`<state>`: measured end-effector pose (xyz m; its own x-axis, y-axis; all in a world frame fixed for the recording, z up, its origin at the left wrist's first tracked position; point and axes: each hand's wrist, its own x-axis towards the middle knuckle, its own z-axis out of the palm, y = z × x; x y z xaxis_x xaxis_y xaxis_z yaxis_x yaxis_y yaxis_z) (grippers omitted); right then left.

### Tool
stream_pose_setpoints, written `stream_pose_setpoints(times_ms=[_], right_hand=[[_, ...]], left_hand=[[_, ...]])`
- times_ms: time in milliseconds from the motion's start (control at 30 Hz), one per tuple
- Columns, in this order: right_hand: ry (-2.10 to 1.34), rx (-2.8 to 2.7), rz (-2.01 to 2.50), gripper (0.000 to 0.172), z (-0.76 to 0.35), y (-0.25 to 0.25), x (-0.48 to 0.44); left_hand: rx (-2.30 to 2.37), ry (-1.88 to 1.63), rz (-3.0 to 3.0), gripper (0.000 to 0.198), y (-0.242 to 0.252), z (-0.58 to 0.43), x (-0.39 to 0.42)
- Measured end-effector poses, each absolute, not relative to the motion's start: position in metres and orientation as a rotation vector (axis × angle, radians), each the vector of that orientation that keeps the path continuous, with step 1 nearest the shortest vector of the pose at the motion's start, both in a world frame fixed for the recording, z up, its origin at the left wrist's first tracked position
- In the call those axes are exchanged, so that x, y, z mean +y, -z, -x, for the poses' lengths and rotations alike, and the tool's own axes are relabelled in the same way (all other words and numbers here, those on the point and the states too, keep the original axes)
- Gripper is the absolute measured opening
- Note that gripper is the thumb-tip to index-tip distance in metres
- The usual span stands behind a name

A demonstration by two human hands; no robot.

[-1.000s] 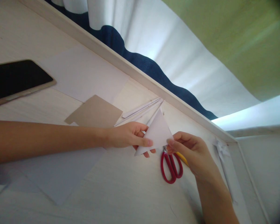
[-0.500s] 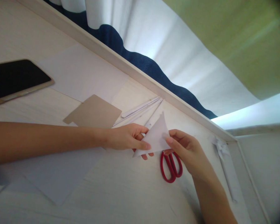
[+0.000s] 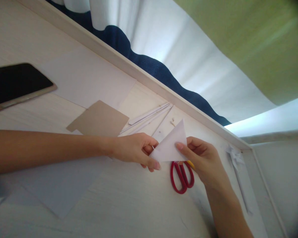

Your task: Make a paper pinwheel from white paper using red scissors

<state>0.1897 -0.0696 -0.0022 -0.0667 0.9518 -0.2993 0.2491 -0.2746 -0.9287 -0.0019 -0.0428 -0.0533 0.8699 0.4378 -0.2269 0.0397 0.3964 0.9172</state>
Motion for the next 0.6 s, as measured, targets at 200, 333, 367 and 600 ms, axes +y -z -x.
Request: stream_pose_setpoints(times_ms=[200,333,367,600], right_hand=[[-1.406,-1.307,1.545,0.017,-0.1898,0.0014,-0.0693],[-1.398,-1.291,1.585,0.018,-0.1891,0.0008,-0.0693],[-1.402,-1.289,1.583,0.018,-0.1892,0.0007,-0.0693],[-1.387,-1.315,1.590,0.017,-0.1891,0.0005,-0.0693]], left_hand=[[0.456,-0.213,-1.133,0.017,0.0541,0.0042,-0.0389],[0.451,-0.204,-1.135,0.017,0.0529,0.0050,-0.0375],[0.449,-0.203,-1.136,0.016,0.0528,0.0050,-0.0374],[0.447,-0.205,-1.128,0.015,0.0522,0.0049,-0.0375]])
